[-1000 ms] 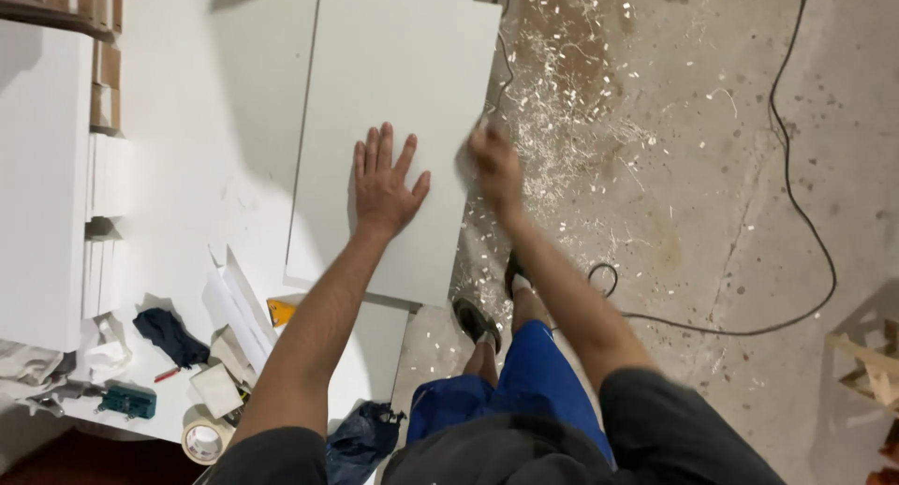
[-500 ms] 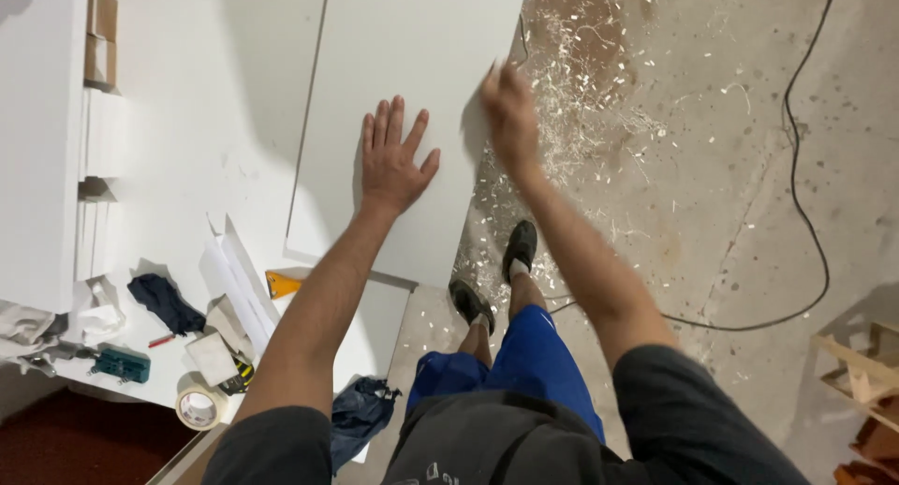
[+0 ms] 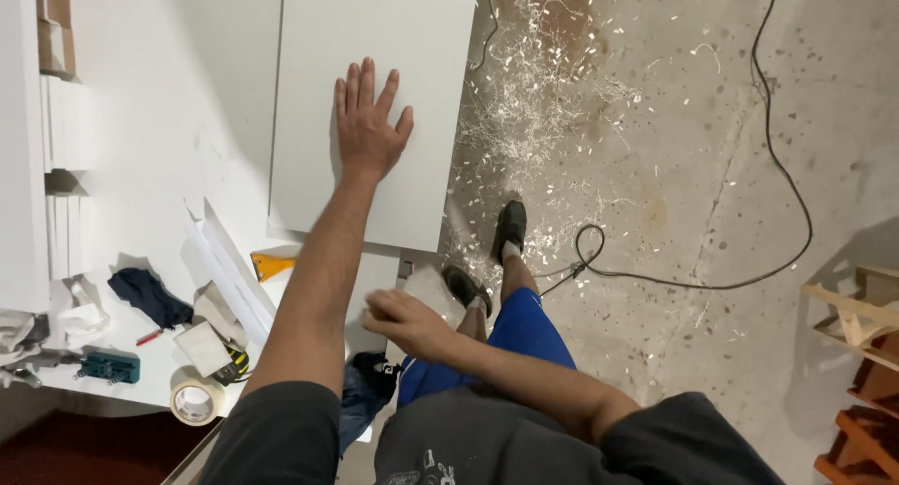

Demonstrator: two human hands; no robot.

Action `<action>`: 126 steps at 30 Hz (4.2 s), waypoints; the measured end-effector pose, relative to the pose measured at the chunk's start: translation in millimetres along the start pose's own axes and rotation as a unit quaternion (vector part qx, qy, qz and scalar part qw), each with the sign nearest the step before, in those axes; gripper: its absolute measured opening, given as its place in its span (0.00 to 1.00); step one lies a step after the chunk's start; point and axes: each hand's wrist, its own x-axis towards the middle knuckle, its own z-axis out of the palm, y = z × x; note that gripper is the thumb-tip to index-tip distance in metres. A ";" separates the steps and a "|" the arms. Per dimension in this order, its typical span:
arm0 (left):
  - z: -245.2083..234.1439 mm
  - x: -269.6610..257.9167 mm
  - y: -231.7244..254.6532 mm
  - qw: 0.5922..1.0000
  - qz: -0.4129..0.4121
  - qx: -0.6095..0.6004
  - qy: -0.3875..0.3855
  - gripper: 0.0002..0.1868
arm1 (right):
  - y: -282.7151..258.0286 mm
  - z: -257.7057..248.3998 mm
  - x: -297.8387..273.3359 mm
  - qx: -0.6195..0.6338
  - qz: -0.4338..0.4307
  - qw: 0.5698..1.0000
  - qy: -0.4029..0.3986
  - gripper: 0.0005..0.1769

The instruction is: Applying edge banding to a wooden board using an iron, trimmer, and sandpaper

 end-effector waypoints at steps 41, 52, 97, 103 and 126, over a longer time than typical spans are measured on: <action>38.9 -0.5 -24.4 0.976 -0.016 -0.042 0.215 0.22 | 289.8 -113.2 103.9 -0.073 0.533 0.808 0.242 0.30; 48.2 1.7 -30.8 0.973 0.006 -0.035 0.228 0.21 | 56.3 -23.1 -70.9 0.070 0.580 0.812 0.014 0.23; 46.3 3.8 -29.6 0.975 -0.002 -0.042 0.218 0.23 | 23.0 -76.9 43.2 0.269 0.420 0.861 0.097 0.14; 48.4 5.1 -27.1 0.971 0.011 -0.020 0.237 0.22 | 65.5 -110.2 -6.1 0.581 0.429 0.597 0.350 0.12; 35.6 -1.9 -21.9 0.981 -0.003 -0.056 0.185 0.23 | 81.2 -31.6 -55.3 -0.074 0.201 0.939 0.269 0.14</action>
